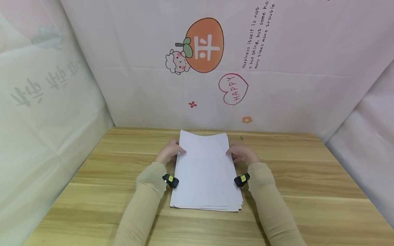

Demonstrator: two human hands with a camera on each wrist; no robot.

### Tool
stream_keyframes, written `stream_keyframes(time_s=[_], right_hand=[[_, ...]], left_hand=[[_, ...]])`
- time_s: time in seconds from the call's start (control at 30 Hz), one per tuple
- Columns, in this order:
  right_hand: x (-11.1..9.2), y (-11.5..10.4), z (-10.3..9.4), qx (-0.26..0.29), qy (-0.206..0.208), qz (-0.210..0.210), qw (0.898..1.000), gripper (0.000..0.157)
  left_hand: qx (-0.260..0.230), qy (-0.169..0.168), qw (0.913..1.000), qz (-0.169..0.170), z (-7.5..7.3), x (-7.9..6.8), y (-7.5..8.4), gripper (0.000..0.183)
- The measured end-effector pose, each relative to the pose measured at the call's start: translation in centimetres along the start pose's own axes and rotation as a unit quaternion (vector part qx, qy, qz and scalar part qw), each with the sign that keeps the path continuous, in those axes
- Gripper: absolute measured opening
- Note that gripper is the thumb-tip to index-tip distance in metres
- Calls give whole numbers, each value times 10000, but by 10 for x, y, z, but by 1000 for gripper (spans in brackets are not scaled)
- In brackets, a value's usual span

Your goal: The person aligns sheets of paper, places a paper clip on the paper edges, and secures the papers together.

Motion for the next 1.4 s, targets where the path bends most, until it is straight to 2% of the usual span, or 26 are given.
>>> stream_keyframes(time_s=[0.3, 0.53, 1.03, 1.4], right_hand=[[-2, 2, 2, -22, 65, -13, 10000, 34], [1, 4, 3, -66, 34, 18, 10000, 42], [-3, 4, 3, -187, 35, -38, 9998, 49], [-4, 0, -1, 27, 193, -252, 9995, 51]], left_hand=[[117, -143, 9998, 126, 2, 2, -6, 56], [270, 47, 9995, 138, 1, 1, -8, 59], [117, 12, 9995, 293, 1, -4, -4, 56], [404, 348, 9977, 424, -4, -7, 8, 51]])
Point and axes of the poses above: each hand's wrist, its own x-axis towards the middle knuckle, its own z-axis out of the palm, y = z × x, the point moved 5 cm from there along x, towards the middle knuckle, and after that the axes turned 8 degrees about -x, right-handed, at the moved point
